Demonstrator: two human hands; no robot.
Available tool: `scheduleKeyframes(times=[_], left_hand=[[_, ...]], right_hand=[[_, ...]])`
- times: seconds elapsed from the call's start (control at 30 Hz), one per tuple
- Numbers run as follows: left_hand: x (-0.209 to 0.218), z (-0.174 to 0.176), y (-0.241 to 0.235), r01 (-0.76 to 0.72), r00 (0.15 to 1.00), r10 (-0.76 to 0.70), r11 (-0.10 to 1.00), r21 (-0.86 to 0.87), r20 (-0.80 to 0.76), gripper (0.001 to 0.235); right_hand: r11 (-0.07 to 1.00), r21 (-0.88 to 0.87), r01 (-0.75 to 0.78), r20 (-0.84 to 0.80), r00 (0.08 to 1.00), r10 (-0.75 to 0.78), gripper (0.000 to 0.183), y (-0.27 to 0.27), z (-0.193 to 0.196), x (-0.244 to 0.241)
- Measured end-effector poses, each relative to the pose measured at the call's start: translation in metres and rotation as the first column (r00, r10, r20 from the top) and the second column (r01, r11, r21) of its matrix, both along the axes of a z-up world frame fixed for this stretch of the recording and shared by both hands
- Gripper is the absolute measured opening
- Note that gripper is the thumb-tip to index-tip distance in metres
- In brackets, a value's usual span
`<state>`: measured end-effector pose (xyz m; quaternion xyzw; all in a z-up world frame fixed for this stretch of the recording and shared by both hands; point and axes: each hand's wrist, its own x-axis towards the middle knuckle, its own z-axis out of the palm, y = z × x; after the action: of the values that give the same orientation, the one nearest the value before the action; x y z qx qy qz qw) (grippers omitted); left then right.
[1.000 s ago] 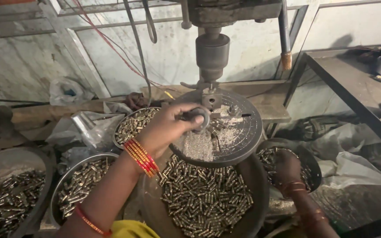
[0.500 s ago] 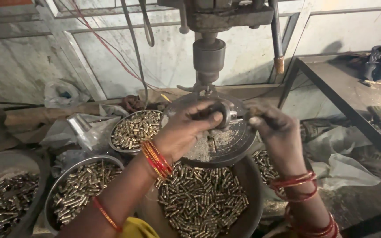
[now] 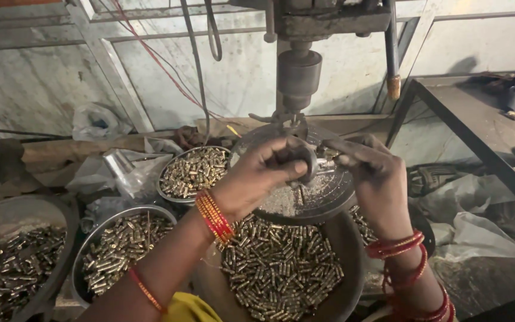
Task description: Operating a drill press to process small brass metal parts.
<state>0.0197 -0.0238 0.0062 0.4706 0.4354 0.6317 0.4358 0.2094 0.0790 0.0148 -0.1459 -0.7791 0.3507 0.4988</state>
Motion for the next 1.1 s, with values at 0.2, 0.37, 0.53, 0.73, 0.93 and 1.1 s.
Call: scheduleKeyframes(times=[0.2, 0.37, 0.53, 0.73, 0.93, 1.1], left_hand=[[-0.009, -0.004, -0.005, -0.009, 0.99, 0.021, 0.996, 0.09, -0.138, 0.032], [-0.008, 0.005, -0.007, -0.021, 0.926, 0.045, 0.998, 0.067, -0.375, 0.027], [-0.006, 0.008, -0.011, -0.049, 0.882, 0.059, 0.998, 0.034, -0.468, 0.023], [-0.01, 0.005, 0.001, -0.401, 0.633, 0.468, 0.88, 0.257, -0.616, 0.022], [0.019, 0.013, 0.008, -0.506, 0.234, 0.622, 0.734, 0.453, -0.747, 0.015], [0.001, 0.004, 0.021, -0.582, 0.107, 0.604, 0.682, 0.443, -0.79, 0.03]], right_hand=[[0.997, 0.067, 0.047, 0.133, 0.99, -0.056, 0.037, 0.001, 0.001, 0.001], [0.981, 0.161, -0.108, 0.083, 0.992, 0.095, 0.039, 0.001, 0.0, 0.001], [0.99, 0.001, -0.141, 0.112, 0.984, 0.14, 0.035, 0.006, -0.003, 0.001], [0.998, 0.05, 0.03, 0.072, 0.997, -0.034, 0.03, 0.008, -0.015, -0.01], [0.994, 0.109, -0.031, -0.006, 0.999, 0.032, 0.025, -0.001, -0.017, -0.008], [0.947, 0.014, 0.32, 0.038, 0.947, -0.32, 0.009, 0.024, -0.015, -0.005]])
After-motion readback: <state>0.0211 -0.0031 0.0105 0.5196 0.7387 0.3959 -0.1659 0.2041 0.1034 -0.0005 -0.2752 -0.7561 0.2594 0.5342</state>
